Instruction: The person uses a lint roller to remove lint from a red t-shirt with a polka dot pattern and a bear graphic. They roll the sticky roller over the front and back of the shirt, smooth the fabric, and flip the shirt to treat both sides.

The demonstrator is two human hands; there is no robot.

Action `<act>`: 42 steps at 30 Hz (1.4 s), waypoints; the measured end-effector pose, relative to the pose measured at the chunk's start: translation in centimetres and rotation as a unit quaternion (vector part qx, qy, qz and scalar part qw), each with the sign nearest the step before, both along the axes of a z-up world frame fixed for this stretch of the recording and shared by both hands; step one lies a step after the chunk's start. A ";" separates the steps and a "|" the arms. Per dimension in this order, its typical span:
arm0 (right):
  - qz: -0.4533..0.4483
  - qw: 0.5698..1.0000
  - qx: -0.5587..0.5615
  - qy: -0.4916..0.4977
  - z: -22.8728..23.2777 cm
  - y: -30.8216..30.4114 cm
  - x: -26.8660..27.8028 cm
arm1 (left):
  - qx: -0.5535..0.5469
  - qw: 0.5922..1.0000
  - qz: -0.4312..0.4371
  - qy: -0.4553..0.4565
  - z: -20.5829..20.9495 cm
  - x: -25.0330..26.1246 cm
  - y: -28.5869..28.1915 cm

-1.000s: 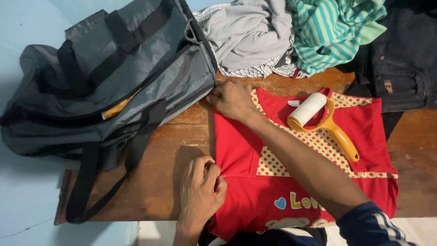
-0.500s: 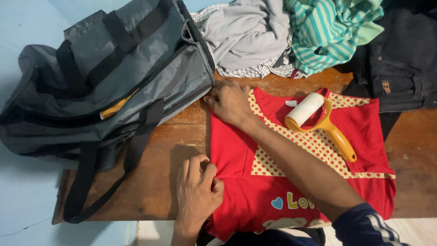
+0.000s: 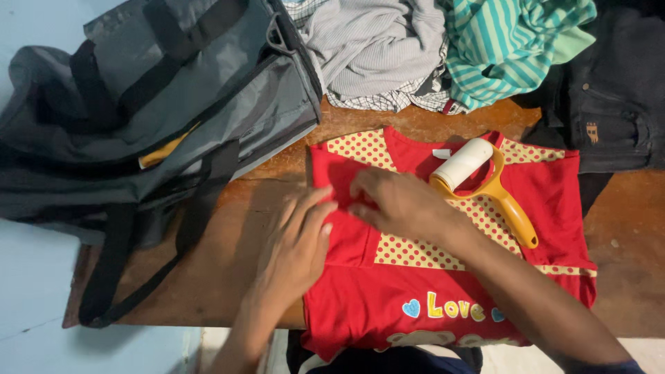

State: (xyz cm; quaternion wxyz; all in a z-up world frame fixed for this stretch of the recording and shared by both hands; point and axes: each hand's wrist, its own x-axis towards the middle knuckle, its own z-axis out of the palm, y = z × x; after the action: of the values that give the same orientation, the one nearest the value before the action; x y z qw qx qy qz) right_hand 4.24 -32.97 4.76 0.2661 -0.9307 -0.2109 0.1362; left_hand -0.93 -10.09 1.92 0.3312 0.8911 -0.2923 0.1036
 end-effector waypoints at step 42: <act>0.206 0.937 -0.004 -0.282 -2.8 7.3 -6.0 | 0.147 0.987 -0.037 -0.057 -2.6 8.5 1.3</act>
State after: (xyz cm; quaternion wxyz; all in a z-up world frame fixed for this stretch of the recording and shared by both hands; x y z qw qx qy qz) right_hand -1.79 -25.72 1.92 0.1582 -0.8683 -0.4635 -0.0788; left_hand 7.58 -8.82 -0.66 0.1831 0.9114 -0.3552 0.0981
